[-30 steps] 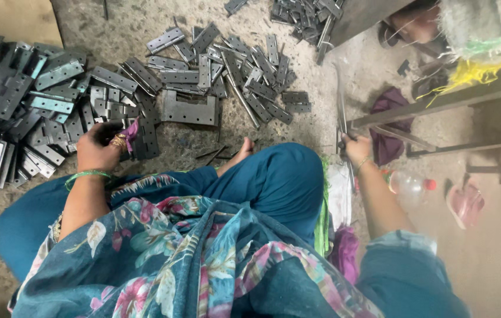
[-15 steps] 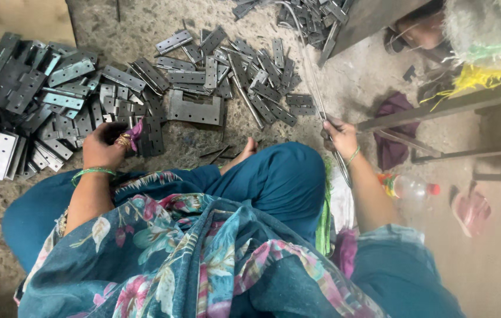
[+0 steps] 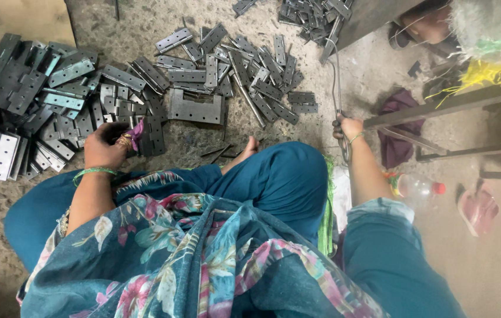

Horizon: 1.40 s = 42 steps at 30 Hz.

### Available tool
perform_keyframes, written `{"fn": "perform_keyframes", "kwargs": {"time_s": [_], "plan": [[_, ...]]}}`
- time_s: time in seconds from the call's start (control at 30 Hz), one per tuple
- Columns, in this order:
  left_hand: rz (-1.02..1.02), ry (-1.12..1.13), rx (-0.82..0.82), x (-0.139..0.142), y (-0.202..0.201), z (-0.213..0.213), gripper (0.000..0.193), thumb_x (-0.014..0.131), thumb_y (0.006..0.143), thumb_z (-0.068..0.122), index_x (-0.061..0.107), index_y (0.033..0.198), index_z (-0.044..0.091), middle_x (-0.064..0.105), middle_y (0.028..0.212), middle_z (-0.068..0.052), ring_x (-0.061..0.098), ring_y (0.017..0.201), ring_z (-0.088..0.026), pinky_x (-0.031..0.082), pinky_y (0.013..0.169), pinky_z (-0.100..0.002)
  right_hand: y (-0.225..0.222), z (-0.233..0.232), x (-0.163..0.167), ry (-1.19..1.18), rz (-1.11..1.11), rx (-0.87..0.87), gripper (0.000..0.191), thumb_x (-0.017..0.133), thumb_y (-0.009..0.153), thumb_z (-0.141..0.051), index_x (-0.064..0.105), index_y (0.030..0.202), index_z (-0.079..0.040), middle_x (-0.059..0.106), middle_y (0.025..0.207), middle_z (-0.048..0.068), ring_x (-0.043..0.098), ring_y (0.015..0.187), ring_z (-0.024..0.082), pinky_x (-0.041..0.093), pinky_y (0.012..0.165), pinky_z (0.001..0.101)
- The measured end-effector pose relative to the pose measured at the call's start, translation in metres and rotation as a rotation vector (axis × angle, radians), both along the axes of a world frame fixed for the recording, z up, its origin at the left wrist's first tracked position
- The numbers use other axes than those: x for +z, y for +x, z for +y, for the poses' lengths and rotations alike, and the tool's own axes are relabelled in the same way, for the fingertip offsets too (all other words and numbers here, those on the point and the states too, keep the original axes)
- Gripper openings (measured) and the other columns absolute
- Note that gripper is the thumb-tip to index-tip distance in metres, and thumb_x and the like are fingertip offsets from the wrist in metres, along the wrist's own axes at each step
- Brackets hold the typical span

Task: The person sits on the floor and assembles metal hinge components by inserting pins into the hinge leaves. They handle the parts with a cloth and place the assembled hinges into a nearby bucket.

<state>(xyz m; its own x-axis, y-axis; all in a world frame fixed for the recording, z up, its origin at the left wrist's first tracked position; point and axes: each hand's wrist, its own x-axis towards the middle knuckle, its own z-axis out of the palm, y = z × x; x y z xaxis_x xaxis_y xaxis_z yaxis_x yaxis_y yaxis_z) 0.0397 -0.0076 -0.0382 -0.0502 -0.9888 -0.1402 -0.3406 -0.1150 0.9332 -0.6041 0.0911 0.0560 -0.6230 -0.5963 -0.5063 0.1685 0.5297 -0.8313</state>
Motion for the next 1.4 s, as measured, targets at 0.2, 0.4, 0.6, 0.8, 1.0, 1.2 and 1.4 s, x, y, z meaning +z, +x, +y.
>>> {"fn": "perform_keyframes", "kwargs": {"time_s": [0.2,0.4,0.6,0.8,1.0,1.2,1.4], "plan": [[-0.047,0.014,-0.01,0.002,0.0,-0.001,0.032,0.077,0.086,0.005,0.074,0.118,0.004,0.077,0.107,-0.012,0.075,0.097,-0.018,0.057,0.087,-0.031,0.007,0.002,0.002,-0.136,-0.073,0.114,0.007,0.06,0.103,-0.012,0.059,0.099,-0.007,0.052,0.069,0.005,0.039,0.046,0.011,0.029,0.038,0.0273],[-0.031,-0.015,-0.047,-0.004,-0.002,-0.004,0.034,0.076,0.085,0.003,0.074,0.119,0.004,0.077,0.11,-0.012,0.074,0.1,-0.018,0.056,0.089,-0.03,-0.001,0.043,0.006,-0.289,0.084,0.209,0.009,0.063,0.104,-0.009,0.066,0.105,-0.001,0.059,0.07,0.006,0.046,0.047,0.011,0.033,0.039,0.0277],[-0.025,0.016,-0.037,-0.004,-0.004,-0.004,0.034,0.078,0.085,0.005,0.074,0.119,0.004,0.077,0.109,-0.011,0.074,0.098,-0.017,0.057,0.087,-0.03,-0.016,0.027,-0.007,-0.209,0.66,0.323,0.034,0.068,0.101,-0.008,0.069,0.134,-0.002,0.066,0.074,0.005,0.054,0.06,0.012,0.043,0.052,0.0286],[-0.008,0.056,0.006,-0.003,-0.004,-0.003,0.034,0.076,0.085,0.005,0.074,0.118,0.005,0.078,0.107,-0.01,0.074,0.096,-0.017,0.058,0.084,-0.031,0.029,-0.047,0.007,-0.034,1.3,0.654,0.037,0.066,0.097,-0.01,0.07,0.134,-0.008,0.069,0.088,0.03,0.068,0.077,0.041,0.055,0.074,0.0476],[-0.049,0.033,0.004,-0.013,-0.003,-0.012,0.033,0.078,0.084,0.006,0.075,0.117,0.005,0.078,0.105,-0.011,0.074,0.095,-0.017,0.057,0.086,-0.031,0.088,-0.135,0.018,0.128,1.226,0.729,0.037,0.065,0.094,-0.014,0.07,0.13,-0.01,0.069,0.107,0.029,0.067,0.101,0.046,0.053,0.09,0.0479],[0.023,0.049,0.021,-0.018,-0.002,-0.015,0.033,0.075,0.084,0.005,0.075,0.117,0.006,0.078,0.106,-0.01,0.075,0.096,-0.016,0.057,0.087,-0.03,0.078,-0.133,0.013,0.22,1.143,0.806,0.037,0.065,0.091,-0.012,0.071,0.127,-0.007,0.069,0.112,0.028,0.067,0.106,0.043,0.053,0.093,0.0449],[0.028,0.013,-0.019,-0.017,-0.008,-0.021,0.031,0.074,0.085,0.006,0.074,0.116,0.004,0.078,0.105,-0.012,0.075,0.095,-0.018,0.056,0.086,-0.031,0.031,-0.058,0.014,0.317,1.043,0.954,0.038,0.066,0.096,-0.018,0.068,0.133,-0.009,0.07,0.098,0.028,0.072,0.088,0.037,0.054,0.081,0.0438]]}}
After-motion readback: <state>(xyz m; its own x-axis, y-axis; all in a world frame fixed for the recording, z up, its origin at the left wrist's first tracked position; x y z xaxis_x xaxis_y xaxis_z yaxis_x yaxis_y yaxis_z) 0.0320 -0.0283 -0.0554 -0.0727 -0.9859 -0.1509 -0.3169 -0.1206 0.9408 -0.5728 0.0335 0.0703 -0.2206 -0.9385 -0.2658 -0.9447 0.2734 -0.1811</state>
